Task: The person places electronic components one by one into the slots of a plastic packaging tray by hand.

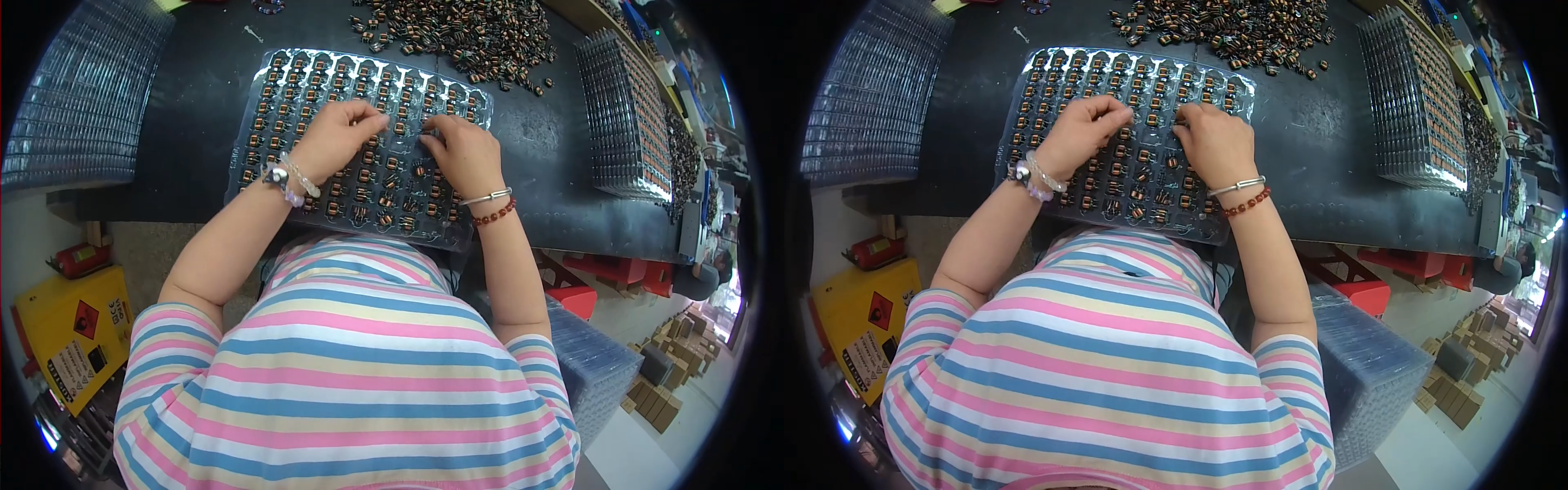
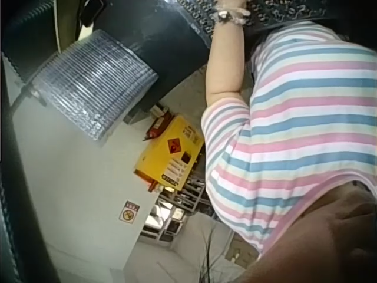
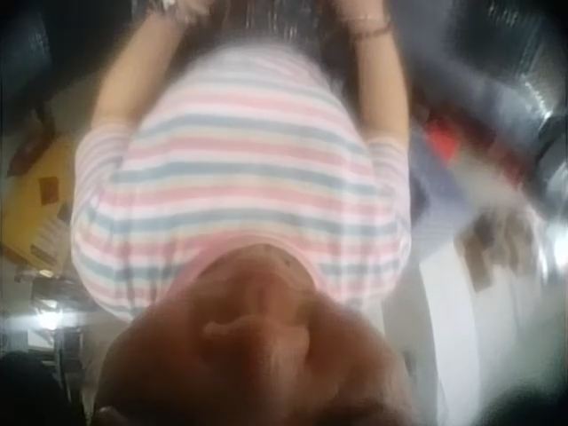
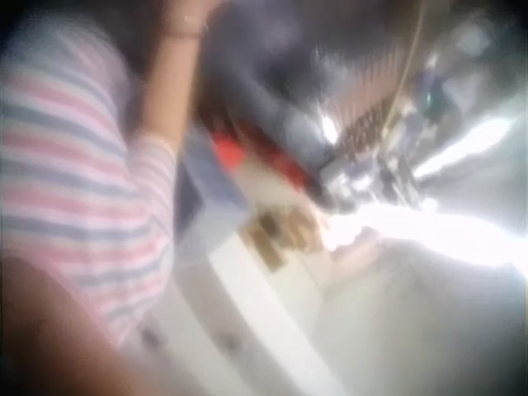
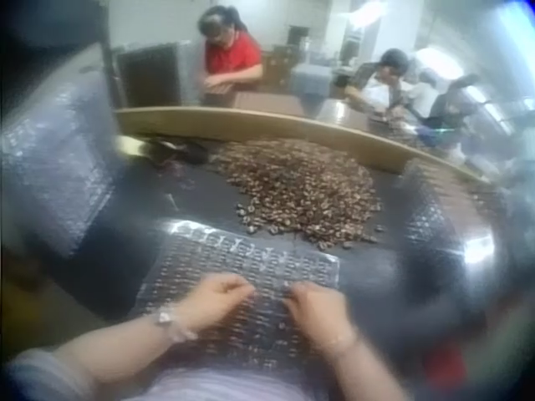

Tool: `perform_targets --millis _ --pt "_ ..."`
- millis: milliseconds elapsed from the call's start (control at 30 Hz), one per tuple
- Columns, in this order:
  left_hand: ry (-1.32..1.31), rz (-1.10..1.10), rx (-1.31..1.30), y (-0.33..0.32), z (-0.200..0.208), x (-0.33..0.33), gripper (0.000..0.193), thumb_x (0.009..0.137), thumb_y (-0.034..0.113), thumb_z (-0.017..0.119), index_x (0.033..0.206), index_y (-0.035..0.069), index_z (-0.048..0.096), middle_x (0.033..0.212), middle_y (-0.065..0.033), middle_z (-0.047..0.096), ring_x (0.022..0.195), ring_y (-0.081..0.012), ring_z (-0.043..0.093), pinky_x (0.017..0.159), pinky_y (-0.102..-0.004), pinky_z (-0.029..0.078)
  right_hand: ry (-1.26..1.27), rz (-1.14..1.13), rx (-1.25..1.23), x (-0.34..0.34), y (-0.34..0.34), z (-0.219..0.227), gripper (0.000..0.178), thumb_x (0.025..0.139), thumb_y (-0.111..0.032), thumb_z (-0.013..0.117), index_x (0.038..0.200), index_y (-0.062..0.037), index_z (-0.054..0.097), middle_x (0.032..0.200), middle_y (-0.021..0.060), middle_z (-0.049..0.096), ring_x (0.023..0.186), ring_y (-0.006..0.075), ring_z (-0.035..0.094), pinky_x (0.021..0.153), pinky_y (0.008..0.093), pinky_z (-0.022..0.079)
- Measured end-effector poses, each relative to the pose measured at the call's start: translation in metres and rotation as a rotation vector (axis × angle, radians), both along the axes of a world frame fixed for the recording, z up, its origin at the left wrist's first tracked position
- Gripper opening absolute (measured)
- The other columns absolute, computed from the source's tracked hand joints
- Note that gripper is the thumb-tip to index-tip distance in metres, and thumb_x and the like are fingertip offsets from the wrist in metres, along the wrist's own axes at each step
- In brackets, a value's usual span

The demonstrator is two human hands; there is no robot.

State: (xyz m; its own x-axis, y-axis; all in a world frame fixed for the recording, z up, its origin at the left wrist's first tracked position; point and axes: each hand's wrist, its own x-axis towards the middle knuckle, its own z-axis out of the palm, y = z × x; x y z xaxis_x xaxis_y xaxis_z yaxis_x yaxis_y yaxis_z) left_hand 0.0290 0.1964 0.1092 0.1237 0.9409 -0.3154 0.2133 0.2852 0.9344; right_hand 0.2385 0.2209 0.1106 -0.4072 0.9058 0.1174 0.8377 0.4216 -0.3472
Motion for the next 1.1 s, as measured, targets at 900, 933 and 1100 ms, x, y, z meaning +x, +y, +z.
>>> perform_targets --millis 900,933,1100 --pt "0.755 -0.294 1.037 0.045 -0.019 0.046 0.014 0.073 0.015 0.072 0.083 0.006 0.068 0.100 -0.0065 0.059 0.111 -0.0271 0.050 0.094 -0.0410 0.041 1.697 -0.364 -0.815 0.042 0.005 -0.007 0.019 0.096 -0.012 0.050 0.111 -0.0011 0.056 0.092 0.0116 0.064 0.048 0.0029 0.036 0.038 0.0148 0.025" --pt "0.769 -0.276 1.031 0.045 -0.018 0.048 0.013 0.072 0.014 0.070 0.081 0.004 0.067 0.096 -0.0070 0.061 0.108 -0.0274 0.051 0.094 -0.0406 0.042 1.765 -0.328 -0.818 0.043 0.006 -0.011 0.020 0.096 -0.016 0.052 0.109 -0.0015 0.056 0.094 0.0118 0.063 0.047 0.0024 0.035 0.037 0.0145 0.025" --pt "0.835 -0.273 1.032 0.037 -0.021 0.054 0.011 0.075 0.010 0.063 0.081 0.003 0.066 0.095 -0.0072 0.063 0.105 -0.0265 0.053 0.092 -0.0393 0.044 1.747 -0.384 -0.705 0.044 0.008 -0.019 0.016 0.094 -0.013 0.056 0.105 -0.0011 0.057 0.094 0.0108 0.062 0.048 0.0009 0.034 0.038 0.0134 0.024"
